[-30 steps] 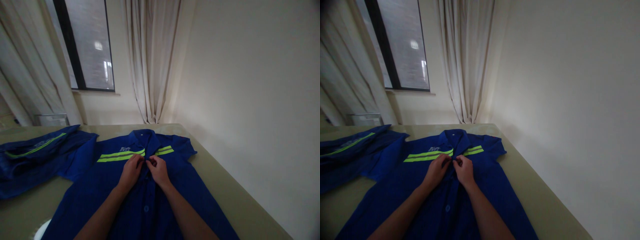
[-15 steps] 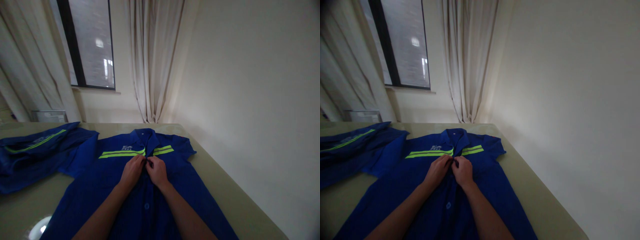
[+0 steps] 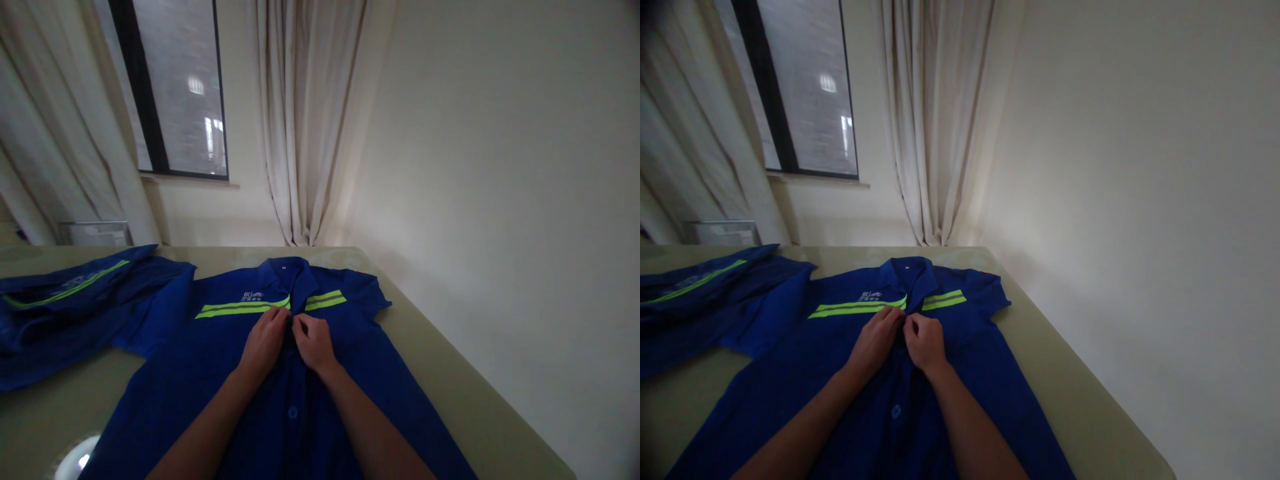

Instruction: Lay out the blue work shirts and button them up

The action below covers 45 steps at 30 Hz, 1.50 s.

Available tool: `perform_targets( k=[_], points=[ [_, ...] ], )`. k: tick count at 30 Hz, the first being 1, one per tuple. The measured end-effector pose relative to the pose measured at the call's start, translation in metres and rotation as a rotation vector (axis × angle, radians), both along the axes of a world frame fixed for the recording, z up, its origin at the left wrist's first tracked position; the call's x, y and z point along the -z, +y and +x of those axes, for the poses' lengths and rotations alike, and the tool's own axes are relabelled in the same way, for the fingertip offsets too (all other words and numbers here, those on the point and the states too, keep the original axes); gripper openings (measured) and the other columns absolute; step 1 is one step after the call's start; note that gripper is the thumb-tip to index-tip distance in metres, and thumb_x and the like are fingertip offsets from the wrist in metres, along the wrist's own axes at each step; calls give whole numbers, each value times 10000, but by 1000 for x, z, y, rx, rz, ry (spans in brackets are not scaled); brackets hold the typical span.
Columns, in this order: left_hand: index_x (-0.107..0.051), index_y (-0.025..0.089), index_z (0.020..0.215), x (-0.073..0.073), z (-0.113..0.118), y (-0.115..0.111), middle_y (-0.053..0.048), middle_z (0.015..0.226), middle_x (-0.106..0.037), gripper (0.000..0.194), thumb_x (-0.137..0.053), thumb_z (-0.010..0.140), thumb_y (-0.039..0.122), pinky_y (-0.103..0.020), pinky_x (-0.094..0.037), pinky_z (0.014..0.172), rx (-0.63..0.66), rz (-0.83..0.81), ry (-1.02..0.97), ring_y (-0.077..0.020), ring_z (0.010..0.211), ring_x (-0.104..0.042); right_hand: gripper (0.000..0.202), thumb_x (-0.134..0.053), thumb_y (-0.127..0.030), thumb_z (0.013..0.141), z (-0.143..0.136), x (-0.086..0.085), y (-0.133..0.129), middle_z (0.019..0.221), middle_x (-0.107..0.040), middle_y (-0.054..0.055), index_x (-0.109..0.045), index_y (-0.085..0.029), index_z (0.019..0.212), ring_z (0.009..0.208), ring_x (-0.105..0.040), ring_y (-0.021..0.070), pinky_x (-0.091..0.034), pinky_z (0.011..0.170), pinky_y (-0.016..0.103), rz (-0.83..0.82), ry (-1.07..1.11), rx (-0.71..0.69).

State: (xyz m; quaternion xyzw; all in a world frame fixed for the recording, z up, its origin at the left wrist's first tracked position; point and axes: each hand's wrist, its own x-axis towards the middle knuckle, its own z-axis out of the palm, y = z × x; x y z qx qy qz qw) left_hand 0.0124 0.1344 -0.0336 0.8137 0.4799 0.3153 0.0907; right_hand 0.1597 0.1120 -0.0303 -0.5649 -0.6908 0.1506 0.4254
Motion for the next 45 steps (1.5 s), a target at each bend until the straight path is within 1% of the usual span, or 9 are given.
perform_targets(
  k=[5, 14, 19, 24, 29, 33, 36, 40, 45],
  points=[
    [-622, 232, 1025, 1, 0, 1, -67, 1029, -683, 219, -415, 990, 170, -329, -505, 896, -3, 3, -50, -215, 986, -650, 229, -543, -217, 902, 2, 7, 6, 724, -742, 5, -755, -217, 991, 626, -677, 163, -446, 601, 233, -30, 171, -4],
    [-582, 243, 1045, 13, -6, 11, -36, 985, -750, 169, -452, 955, 185, -312, -509, 802, 46, -124, -192, -219, 935, -721, 150, -617, -244, 877, 0, 13, 13, 482, -612, -55, -746, -198, 940, 442, -584, 137, -404, 532, 222, -112, 204, -26],
    [-581, 233, 1140, 10, -8, 12, -19, 880, -759, 247, -465, 926, 191, -303, -511, 750, 60, -177, -306, -206, 822, -734, 122, -639, -230, 880, -2, 9, 11, 523, -608, -62, -740, -239, 947, 505, -583, 137, -359, 544, 221, -115, 84, 23],
    [-679, 215, 967, 11, -10, 17, -37, 888, -784, 225, -598, 896, 412, -329, -546, 780, 67, -273, -454, -226, 839, -741, 105, -668, -200, 858, -3, 9, 11, 592, -597, -60, -730, -260, 917, 558, -560, 135, -302, 551, 237, -109, -19, 89],
    [-698, 201, 975, 18, -14, 25, -51, 948, -792, 187, -609, 858, 317, -338, -562, 839, 137, -340, -537, -223, 894, -746, 44, -721, -202, 816, 2, 13, 16, 717, -631, -27, -732, -244, 827, 673, -585, 146, -377, 623, 235, -118, 68, 96],
    [-697, 227, 984, 13, -14, 22, -30, 924, -777, 156, -573, 890, 241, -312, -541, 801, 159, -256, -343, -207, 855, -728, 7, -739, -204, 781, 5, 21, 26, 876, -655, 22, -737, -204, 775, 797, -594, 164, -422, 698, 246, -155, 166, 127],
    [-700, 264, 1051, 7, -14, 15, -31, 1001, -763, 202, -565, 913, 204, -322, -512, 847, 151, -141, -114, -221, 934, -705, 73, -694, -216, 809, 7, 24, 33, 763, -664, 4, -747, -194, 765, 730, -597, 158, -418, 650, 236, -271, 238, 80],
    [-700, 267, 1049, 5, -16, 12, -52, 1067, -748, 198, -519, 970, 254, -328, -494, 896, 75, -102, -11, -227, 1001, -684, 147, -636, -186, 828, 13, 22, 34, 708, -696, 5, -763, -188, 756, 700, -636, 167, -466, 648, 240, -307, 277, 4],
    [-711, 237, 955, 6, -20, 15, -77, 997, -733, 292, -437, 1010, 323, -381, -487, 932, -27, -9, 5, -255, 983, -656, 294, -524, -154, 890, 16, 20, 23, 1060, -720, 75, -756, -213, 1061, 1012, -654, 215, -499, 940, 339, -24, 200, 123]
  ],
)
